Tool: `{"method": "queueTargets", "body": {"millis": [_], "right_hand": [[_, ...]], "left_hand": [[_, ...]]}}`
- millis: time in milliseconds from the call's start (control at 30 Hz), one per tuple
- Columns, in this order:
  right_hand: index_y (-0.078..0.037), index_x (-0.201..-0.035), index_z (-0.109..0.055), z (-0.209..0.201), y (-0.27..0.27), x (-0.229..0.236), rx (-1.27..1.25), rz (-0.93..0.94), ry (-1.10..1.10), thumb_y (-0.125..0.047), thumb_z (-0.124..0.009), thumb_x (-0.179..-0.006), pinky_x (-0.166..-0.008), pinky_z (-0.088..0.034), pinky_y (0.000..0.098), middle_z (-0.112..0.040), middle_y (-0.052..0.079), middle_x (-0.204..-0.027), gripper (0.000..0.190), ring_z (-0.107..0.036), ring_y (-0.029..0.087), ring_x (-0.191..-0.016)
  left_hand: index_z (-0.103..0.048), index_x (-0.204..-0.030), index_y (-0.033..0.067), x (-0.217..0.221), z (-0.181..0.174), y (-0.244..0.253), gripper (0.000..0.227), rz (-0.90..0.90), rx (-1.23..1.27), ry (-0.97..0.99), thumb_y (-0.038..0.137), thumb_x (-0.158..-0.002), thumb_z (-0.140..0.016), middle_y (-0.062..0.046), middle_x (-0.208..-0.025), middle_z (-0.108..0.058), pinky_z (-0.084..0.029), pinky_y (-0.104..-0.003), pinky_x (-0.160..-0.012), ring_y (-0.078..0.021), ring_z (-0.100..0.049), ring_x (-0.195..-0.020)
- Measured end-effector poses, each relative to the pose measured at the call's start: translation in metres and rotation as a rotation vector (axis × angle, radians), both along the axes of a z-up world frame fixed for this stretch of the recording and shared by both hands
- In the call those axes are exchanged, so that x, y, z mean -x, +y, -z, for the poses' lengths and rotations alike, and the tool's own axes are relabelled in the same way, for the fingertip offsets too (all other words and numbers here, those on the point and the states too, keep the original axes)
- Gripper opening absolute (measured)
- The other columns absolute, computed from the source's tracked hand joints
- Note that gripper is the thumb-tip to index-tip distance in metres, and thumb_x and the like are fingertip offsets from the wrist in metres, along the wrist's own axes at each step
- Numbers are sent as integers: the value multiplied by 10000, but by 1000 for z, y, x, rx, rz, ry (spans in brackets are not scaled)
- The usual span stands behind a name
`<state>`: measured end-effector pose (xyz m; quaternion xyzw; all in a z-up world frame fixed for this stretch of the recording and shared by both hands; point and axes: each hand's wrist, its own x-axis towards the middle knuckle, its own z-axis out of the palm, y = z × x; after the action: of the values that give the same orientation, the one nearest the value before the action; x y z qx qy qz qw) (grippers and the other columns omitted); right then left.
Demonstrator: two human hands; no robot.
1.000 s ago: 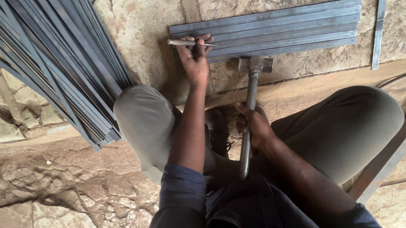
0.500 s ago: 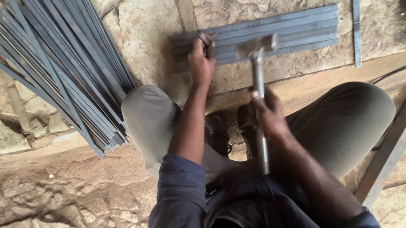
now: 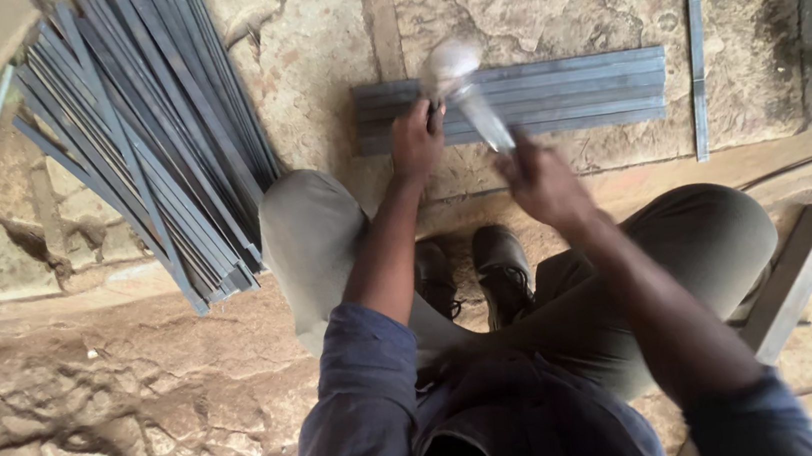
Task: The person sits on the floor and uses a hammer and a metal punch to cut a stack of metal rods. They align the rods, place the punch on the desired cut line, and strike it repeatedly with the hammer to shear the metal. The person then separates the cut pieces and stacks them.
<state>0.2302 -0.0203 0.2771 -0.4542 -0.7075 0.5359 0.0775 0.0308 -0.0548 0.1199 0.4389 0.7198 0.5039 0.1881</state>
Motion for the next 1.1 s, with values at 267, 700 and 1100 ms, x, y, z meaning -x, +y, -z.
{"method": "queueTargets", "body": {"millis": [267, 700, 1100], "right_hand": [[9, -1037, -576, 38, -78, -17, 569, 452, 75, -296, -646, -1060, -453, -384, 270, -495, -5, -673, 314, -464, 96, -526], [-109, -843, -504, 77, -77, -1, 862, 732, 245, -212, -646, -1008, -385, -341, 285, -454, -17, -591, 241, -412, 110, -427], [-102, -860, -524, 70, -80, 7, 883, 744, 252, -177, -616, -994, -448, -347, 279, -445, -10, -631, 179, -405, 104, -489]], "left_hand": [[-539, -1040, 74, 0, 67, -5, 110, -49, -362, -119, 165, -1083, -582, -135, -1142, -760, -619, -374, -820, -258, -771, -1001], [-452, -1183, 101, 8, 51, -9, 205, -377, -439, -961, 77, -1042, -599, -181, -1204, -706, -633, -376, -822, -247, -736, -1006], [-423, -1202, 108, 1, 79, -9, 195, -271, -394, -951, 51, -1079, -563, -187, -1189, -702, -615, -364, -855, -247, -732, -1013]]}}
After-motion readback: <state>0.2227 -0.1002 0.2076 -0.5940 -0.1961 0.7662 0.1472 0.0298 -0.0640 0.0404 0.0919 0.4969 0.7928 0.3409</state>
